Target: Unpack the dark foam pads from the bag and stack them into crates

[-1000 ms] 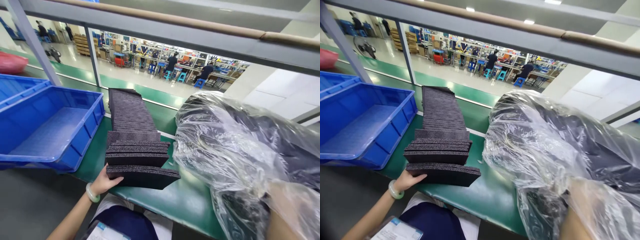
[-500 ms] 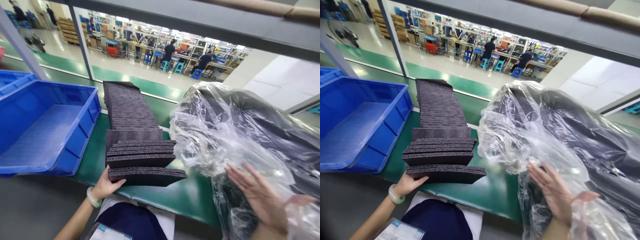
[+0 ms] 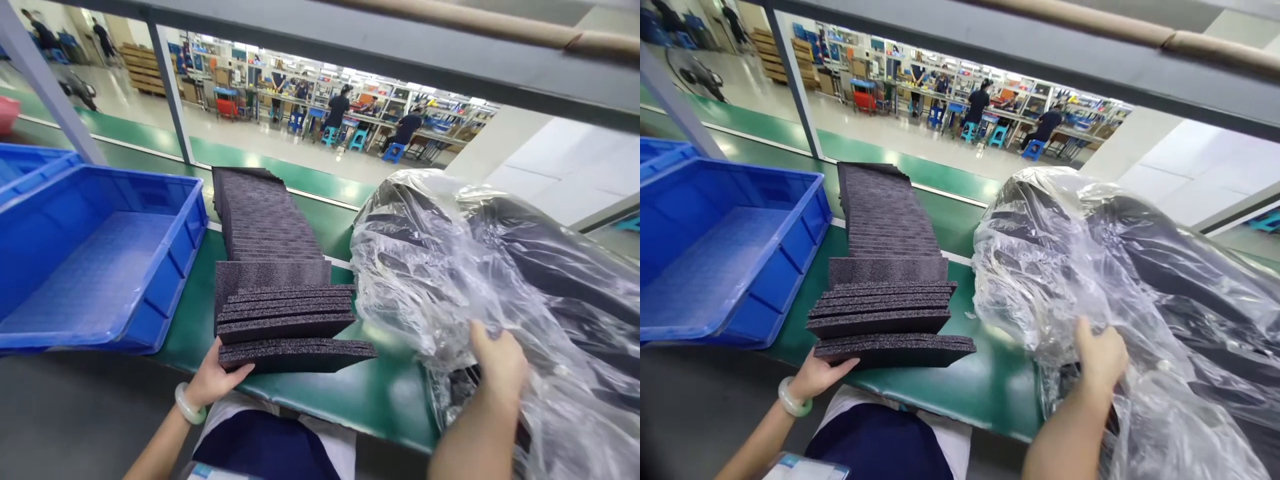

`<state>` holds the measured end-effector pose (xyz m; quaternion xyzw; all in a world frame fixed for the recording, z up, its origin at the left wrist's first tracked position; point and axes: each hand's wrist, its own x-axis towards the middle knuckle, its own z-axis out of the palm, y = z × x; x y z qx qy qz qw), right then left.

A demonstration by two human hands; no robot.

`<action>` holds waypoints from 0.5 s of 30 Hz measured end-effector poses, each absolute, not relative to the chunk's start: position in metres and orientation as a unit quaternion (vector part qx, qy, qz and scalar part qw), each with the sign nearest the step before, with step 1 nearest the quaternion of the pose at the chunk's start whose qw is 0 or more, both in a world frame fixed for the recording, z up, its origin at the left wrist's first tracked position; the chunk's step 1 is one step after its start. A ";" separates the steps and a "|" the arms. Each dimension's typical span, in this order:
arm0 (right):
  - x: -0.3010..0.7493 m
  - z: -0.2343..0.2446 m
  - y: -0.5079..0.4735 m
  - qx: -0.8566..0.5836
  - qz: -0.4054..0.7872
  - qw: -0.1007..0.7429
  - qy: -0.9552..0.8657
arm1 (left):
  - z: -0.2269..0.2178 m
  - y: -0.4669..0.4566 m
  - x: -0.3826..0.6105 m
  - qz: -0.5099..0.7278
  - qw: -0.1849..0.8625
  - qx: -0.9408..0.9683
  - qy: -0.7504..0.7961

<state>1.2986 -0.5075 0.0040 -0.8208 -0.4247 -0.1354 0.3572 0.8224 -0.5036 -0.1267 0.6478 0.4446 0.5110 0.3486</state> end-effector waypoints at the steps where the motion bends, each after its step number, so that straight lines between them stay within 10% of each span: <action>1: 1.272 0.012 -0.513 -0.837 -0.130 0.331 -0.416 | -0.127 -0.503 0.822 0.508 0.348 0.651 0.443; 5: 1.156 0.052 -0.518 -0.656 -0.086 0.363 -0.656 | -0.128 -0.500 0.820 0.499 0.315 0.676 0.442; 9: 1.078 0.083 -0.496 -0.422 -0.085 0.213 -0.877 | -0.130 -0.500 0.819 0.475 0.272 0.720 0.426; 15: 1.083 0.079 -0.483 -0.396 -0.030 0.179 -0.900 | -0.117 -0.505 0.819 0.467 0.247 0.726 0.440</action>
